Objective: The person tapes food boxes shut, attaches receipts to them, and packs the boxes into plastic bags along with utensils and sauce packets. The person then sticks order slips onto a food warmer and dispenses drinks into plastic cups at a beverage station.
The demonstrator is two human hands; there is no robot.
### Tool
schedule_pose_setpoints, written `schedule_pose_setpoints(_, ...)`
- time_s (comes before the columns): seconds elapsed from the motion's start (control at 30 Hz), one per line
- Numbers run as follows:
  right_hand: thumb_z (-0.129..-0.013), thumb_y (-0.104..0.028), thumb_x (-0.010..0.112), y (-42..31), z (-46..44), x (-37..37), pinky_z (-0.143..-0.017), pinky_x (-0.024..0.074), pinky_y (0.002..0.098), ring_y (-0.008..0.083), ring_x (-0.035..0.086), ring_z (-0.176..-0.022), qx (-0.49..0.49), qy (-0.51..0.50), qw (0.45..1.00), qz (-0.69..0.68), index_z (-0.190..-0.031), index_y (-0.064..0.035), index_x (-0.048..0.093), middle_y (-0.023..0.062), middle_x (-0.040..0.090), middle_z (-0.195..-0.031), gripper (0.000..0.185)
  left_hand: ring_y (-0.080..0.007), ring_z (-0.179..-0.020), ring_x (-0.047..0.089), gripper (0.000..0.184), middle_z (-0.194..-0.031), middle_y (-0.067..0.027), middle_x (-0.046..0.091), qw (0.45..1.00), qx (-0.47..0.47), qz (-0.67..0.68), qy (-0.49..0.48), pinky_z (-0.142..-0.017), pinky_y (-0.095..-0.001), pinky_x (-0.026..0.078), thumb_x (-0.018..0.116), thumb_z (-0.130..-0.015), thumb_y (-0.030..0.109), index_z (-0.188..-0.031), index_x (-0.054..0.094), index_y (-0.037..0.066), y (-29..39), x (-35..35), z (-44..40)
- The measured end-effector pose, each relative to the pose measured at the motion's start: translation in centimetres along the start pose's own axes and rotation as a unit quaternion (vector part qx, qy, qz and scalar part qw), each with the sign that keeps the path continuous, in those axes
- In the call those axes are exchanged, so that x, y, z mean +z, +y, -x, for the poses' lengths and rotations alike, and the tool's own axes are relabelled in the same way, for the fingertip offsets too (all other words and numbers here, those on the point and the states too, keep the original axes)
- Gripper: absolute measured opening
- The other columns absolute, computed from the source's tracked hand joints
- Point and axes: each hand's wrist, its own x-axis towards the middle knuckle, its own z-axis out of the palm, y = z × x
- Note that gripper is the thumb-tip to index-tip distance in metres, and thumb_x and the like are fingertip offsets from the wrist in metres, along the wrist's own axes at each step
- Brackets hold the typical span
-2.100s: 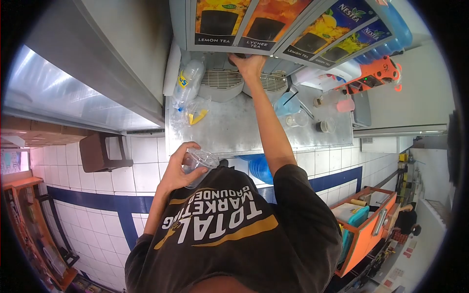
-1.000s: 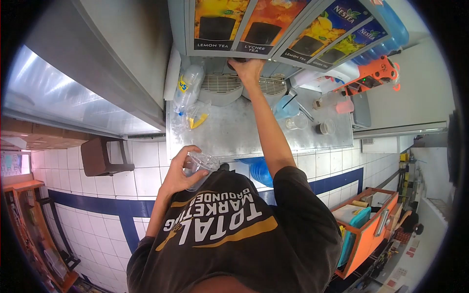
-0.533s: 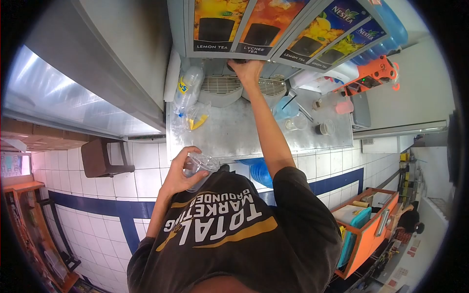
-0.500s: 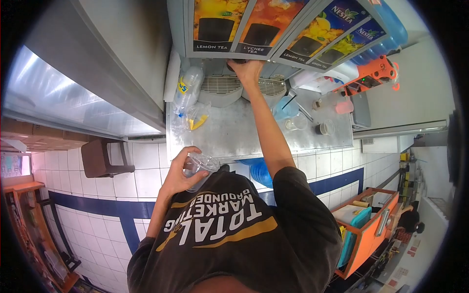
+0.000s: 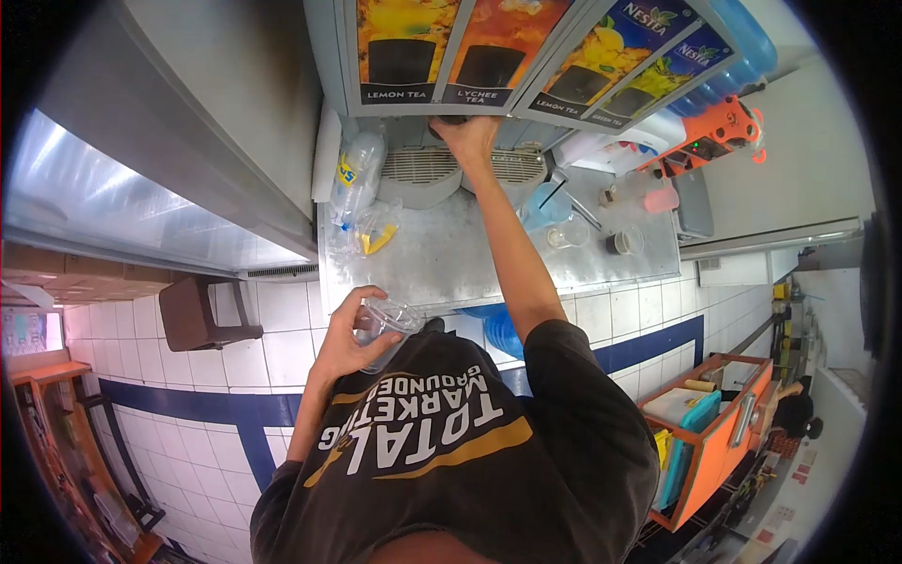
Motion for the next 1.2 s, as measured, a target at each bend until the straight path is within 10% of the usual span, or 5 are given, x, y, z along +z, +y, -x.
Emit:
schedule_pose_setpoints(0.77,-0.060,-0.035,0.096,10.4,16.6,-33.1,-0.095,0.0477,0.0461,0.0358,0.056,-0.109,0.267,0.111,0.902,0.321,-0.126,0.0021,0.057,0.0180,0.058,-0.114,0.085,-0.0211,-0.101,0.073,0.064,-0.107,-0.0144,0.071,0.996,0.030,0.021,-0.077,-0.088,-0.0337,0.059,0.078,-0.078,-0.003,-0.135,0.050,0.004,0.2,4.8,-6.0)
schedule_pose_setpoints(1.2,-0.062,-0.037,0.096,20.9,18.5,-34.6,-0.102,0.0447,0.0470,0.0402,0.051,-0.117,0.320,0.188,0.856,0.361,-0.135,0.0066,0.050,0.0227,0.055,-0.121,0.097,-0.0210,-0.102,0.072,0.064,-0.118,-0.0129,0.067,0.995,0.027,-0.013,-0.091,-0.087,-0.0334,0.058,0.082,-0.077,0.001,-0.133,0.052,0.004,1.3,6.1,-7.2)
